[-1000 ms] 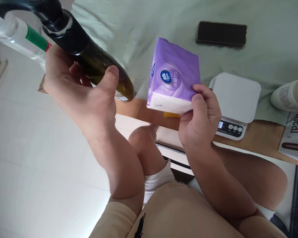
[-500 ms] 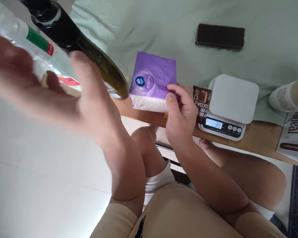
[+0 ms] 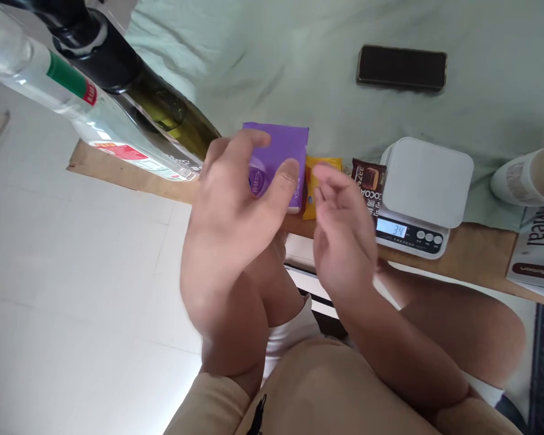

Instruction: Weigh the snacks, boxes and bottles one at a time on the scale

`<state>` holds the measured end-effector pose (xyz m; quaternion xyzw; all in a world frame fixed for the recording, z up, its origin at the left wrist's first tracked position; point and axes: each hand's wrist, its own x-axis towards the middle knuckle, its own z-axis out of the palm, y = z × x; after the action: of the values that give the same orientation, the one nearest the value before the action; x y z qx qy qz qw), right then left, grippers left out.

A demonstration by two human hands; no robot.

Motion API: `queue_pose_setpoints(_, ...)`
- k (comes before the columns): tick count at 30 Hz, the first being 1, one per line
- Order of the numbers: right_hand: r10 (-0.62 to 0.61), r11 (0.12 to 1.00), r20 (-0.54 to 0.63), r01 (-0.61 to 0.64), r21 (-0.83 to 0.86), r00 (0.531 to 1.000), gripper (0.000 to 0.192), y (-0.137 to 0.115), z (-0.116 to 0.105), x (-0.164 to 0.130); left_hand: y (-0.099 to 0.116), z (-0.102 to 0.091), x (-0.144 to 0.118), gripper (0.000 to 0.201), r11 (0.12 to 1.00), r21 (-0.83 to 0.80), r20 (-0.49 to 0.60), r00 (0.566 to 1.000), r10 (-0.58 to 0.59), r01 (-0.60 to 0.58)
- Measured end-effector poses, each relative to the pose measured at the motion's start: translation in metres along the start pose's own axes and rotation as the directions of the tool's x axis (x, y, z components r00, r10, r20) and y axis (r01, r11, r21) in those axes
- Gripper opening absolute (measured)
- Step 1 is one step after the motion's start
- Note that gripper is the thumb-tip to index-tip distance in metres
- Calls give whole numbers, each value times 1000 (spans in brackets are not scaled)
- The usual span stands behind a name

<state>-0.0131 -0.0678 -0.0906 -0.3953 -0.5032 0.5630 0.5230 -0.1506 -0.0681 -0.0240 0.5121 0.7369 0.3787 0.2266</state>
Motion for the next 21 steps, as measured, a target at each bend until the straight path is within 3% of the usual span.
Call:
queue_pose_setpoints(3,27,997,-96,-20,72,995,25,-13,-26,-14,-4,5,0,34,998,48,64,997,-39,36)
queue_pose_setpoints(12,59,994,-285,-84,-75,957,20,-29,-105,-42,-8,17,4,32,992,124,134,991,-9,-8)
queue_pose_setpoints(16,86,990,-319,-118,-80,944,22,-27,-117,-42,-7,18,11,40,994,104,91,995,-46,37)
queue_pose_setpoints(21,63,993,-382,-95,-67,922,20,-32,-117,-37,-2,22,18,38,994,60,99,990,-101,95)
